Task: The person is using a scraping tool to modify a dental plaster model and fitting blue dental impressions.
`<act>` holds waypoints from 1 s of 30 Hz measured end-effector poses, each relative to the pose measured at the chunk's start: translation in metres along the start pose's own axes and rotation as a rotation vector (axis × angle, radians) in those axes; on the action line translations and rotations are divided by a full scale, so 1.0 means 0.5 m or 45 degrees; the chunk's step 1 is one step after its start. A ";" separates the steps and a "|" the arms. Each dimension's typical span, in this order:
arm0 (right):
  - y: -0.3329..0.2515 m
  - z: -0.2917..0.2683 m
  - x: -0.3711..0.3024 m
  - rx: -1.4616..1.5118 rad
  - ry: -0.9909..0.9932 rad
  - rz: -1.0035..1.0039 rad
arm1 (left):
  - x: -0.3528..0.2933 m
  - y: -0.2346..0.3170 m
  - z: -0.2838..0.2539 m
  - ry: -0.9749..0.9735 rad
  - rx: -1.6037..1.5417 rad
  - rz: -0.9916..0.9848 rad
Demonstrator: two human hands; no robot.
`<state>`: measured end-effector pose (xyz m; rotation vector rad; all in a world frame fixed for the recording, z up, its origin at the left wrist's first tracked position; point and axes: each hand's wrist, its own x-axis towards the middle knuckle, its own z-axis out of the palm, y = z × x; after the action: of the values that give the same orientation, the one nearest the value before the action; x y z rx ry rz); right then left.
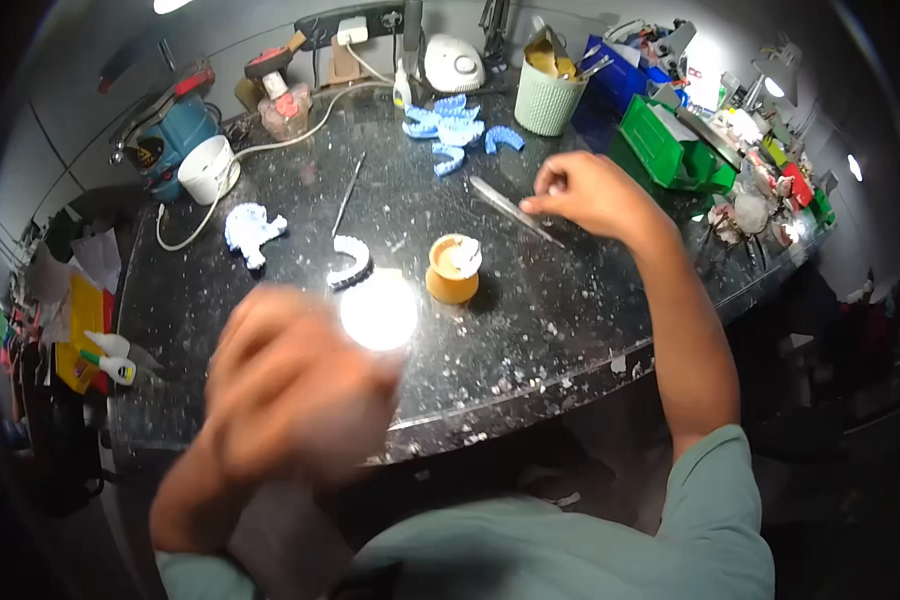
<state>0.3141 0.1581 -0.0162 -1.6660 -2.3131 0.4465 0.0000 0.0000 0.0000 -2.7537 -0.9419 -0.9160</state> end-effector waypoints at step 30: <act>-0.006 0.059 0.065 1.630 0.283 -0.133 | 0.002 -0.083 0.100 0.535 -1.281 -0.900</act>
<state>0.2901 0.1852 -0.0414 -0.8501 -1.3245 1.2648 0.0019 0.0472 -0.0444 -2.5700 -1.7434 -2.5508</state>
